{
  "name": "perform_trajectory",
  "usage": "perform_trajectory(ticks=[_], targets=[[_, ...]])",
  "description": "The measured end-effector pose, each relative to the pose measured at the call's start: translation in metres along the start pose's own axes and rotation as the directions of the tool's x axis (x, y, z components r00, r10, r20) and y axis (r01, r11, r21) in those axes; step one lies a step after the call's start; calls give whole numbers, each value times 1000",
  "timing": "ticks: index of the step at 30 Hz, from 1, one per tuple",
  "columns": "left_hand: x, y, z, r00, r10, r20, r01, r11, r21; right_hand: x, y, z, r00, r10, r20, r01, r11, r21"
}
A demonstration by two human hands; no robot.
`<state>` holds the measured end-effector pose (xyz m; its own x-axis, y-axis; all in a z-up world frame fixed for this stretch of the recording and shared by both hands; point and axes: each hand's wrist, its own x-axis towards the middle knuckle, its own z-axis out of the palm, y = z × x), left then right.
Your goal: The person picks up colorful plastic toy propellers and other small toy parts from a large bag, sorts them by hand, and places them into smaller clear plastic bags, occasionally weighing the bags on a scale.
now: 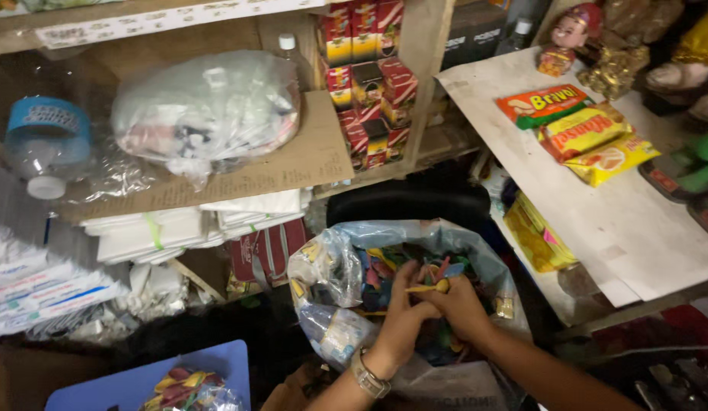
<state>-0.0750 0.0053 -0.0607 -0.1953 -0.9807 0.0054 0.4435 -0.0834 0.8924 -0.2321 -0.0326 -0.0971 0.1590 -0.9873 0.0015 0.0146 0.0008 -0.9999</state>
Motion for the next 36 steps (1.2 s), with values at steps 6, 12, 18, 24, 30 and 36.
perform_trajectory(ticks=[6, 12, 18, 24, 30, 36], targets=[[-11, 32, 11, 883, 470, 1, -386, 725, 570, -2, 18, 8, 975, -176, 136, 205, 948, -243], [2, 74, 5, 954, 301, 8, -289, 909, 301, -10, -18, 23, 981, -104, 164, 155, 928, -340], [15, 68, -33, 920, 388, -55, -370, 907, 203, -9, -26, 25, 996, -47, 82, 75, 920, -386], [31, -22, -26, 902, 431, -33, -287, 654, 701, -9, -24, 25, 981, 27, 190, 28, 959, -281], [28, -34, -33, 883, 467, -43, -307, 645, 699, -6, 0, 15, 962, 27, 272, 106, 880, -463], [-9, 20, -17, 873, 477, 101, -402, 588, 701, 20, 65, 3, 917, -135, 375, 199, 970, -139]])
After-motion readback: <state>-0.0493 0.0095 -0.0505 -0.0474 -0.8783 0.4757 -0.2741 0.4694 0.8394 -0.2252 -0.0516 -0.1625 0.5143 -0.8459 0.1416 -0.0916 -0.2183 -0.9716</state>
